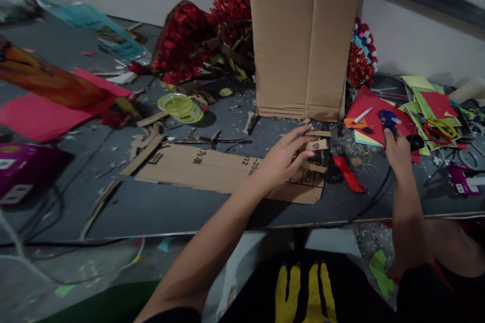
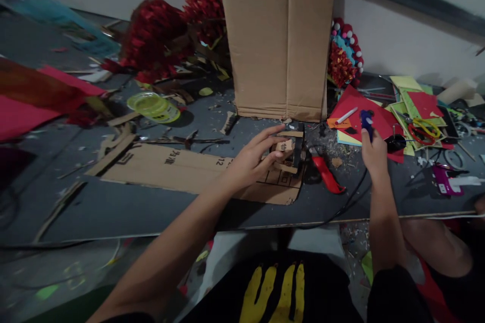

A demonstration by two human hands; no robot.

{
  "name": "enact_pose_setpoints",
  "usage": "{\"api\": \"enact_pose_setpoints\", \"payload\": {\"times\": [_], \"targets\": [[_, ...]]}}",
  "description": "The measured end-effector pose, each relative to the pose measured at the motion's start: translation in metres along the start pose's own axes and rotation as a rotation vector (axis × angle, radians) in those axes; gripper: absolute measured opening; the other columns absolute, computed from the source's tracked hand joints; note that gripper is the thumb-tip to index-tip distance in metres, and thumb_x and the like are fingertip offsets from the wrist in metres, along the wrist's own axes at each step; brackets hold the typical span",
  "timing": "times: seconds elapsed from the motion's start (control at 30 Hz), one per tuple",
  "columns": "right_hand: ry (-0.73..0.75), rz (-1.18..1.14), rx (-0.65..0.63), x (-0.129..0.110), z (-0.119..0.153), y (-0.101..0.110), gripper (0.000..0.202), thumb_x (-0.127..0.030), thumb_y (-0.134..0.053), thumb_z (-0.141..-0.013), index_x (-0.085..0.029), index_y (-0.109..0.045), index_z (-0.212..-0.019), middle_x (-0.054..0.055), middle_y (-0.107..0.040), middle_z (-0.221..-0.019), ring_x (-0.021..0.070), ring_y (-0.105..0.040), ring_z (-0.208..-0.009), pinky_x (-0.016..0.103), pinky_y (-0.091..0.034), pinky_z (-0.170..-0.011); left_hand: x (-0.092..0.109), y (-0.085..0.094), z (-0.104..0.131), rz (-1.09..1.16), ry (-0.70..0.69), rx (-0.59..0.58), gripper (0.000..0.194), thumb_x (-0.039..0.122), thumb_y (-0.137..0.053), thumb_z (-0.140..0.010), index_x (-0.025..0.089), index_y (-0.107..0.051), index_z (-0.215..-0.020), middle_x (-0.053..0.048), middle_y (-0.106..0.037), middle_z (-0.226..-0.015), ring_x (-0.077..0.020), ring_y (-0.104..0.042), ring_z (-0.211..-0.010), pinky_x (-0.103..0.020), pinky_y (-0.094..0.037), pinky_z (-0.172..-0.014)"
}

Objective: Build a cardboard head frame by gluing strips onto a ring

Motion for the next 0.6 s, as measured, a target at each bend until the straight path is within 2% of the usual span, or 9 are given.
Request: {"api": "enact_pose_setpoints", "payload": {"times": [0.1,0.2,0.37,0.6], "targets": [[0.013,-0.362,-0.085,-0.009,0.021,0.01,0.042,-0.052,-0.037,-0.085,-0.02,-0.059,-0.07,0.003,-0.058,-0.06,0.0189,-0.056,-0.06,0.032,-0.045,-0.061,0.0,-0.001,0.0,-0.002,0.012,-0.007,0.035,0.037,-0.037,-0.095,0.015,-0.055,-0.116,-0.017,-0.048,-0.14,-0.0245,-0.047,-0.129,-0.044,-0.041,-0.106],[0.032,-0.555,-0.192,-0.021,0.049,0.017,0.041,-0.052,-0.037,-0.085,-0.02,-0.063,-0.079,0.002,-0.061,-0.064,0.0165,-0.055,-0.057,0.029,-0.043,-0.052,0.0,-0.001,0.0,0.021,0.02,0.001,0.033,0.038,-0.039,-0.095,0.015,-0.054,-0.114,-0.017,-0.05,-0.139,-0.0239,-0.048,-0.129,-0.044,-0.042,-0.105],[0.026,-0.578,-0.389,-0.029,0.083,0.017,0.044,-0.055,-0.046,-0.079,-0.017,-0.069,-0.084,0.003,-0.064,-0.062,0.0157,-0.054,-0.05,0.027,-0.043,-0.045,-0.003,-0.002,0.0,0.071,0.054,0.021,0.028,0.038,-0.043,-0.093,0.017,-0.049,-0.109,-0.018,-0.05,-0.139,-0.0237,-0.05,-0.127,-0.043,-0.044,-0.101],[0.041,-0.461,-0.503,-0.025,0.104,0.014,0.045,-0.055,-0.044,-0.082,-0.02,-0.071,-0.091,0.005,-0.07,-0.074,0.019,-0.06,-0.06,0.029,-0.047,-0.051,-0.003,-0.002,0.001,0.074,0.055,0.032,0.023,0.037,-0.045,-0.093,0.018,-0.048,-0.104,-0.018,-0.051,-0.138,-0.0233,-0.051,-0.126,-0.043,-0.044,-0.1]]}}
Point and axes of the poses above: each hand's wrist, its own z-axis away from the middle knuckle, its own y-axis out of the back of the hand, x = y × z, the point moved 6 cm from there along -z, towards the middle knuckle
